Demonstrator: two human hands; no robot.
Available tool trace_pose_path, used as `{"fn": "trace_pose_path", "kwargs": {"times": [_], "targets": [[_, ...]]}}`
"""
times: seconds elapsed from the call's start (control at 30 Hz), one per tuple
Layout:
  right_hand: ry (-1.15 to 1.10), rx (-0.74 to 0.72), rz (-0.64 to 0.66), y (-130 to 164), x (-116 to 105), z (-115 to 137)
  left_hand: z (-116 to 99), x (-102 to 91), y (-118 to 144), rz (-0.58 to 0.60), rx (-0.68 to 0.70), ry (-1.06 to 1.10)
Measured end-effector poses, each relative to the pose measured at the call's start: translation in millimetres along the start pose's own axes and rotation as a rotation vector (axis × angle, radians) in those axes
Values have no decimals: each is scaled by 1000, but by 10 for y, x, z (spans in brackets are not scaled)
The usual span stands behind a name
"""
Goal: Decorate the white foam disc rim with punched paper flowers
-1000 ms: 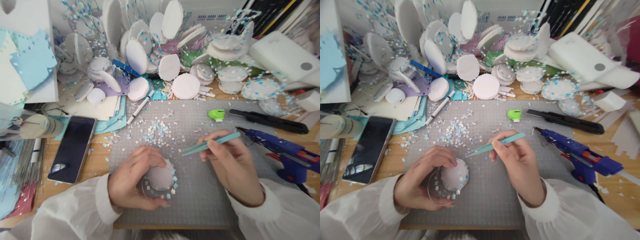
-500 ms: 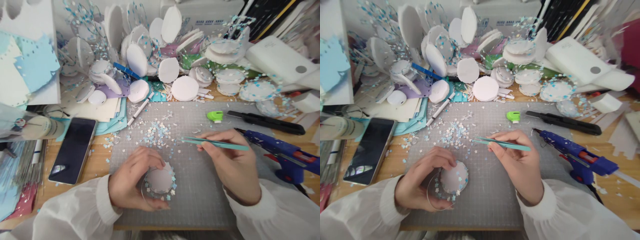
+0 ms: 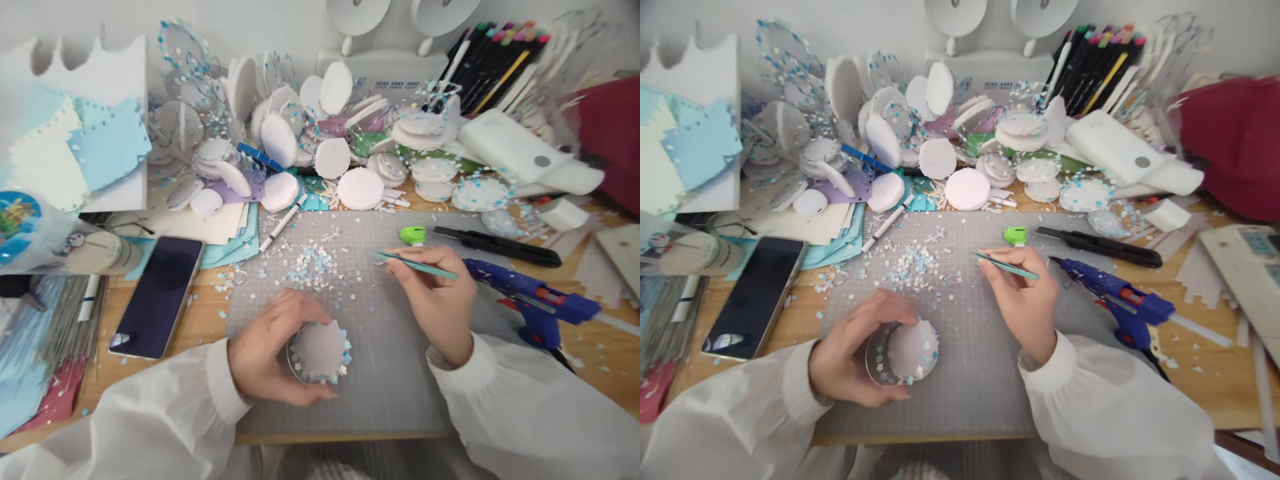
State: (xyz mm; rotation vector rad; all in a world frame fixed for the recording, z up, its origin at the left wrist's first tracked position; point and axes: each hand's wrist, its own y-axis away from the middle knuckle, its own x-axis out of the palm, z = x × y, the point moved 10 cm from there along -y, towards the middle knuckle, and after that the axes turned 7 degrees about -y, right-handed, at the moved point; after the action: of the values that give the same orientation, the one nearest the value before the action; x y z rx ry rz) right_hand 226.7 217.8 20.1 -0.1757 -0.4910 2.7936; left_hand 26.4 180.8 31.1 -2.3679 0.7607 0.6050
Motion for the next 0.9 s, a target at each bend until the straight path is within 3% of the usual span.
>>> {"fn": "trace_pose_path", "kwargs": {"times": [0.2,0.43,0.6,0.73,0.9], "targets": [[-9,-40,-50,10,-25,-30,-131,44,28,11,117,10],[93,-246,-43,7,-1,170,-288,80,70,48,259,-14],[-4,-293,60,-17,94,369,-281,65,69,24,235,-121],[-130,-172,192,44,236,489,-232,51,35,17,174,-196],[-248,-71,404,178,417,642,-186,-90,20,-57,124,-41]]}}
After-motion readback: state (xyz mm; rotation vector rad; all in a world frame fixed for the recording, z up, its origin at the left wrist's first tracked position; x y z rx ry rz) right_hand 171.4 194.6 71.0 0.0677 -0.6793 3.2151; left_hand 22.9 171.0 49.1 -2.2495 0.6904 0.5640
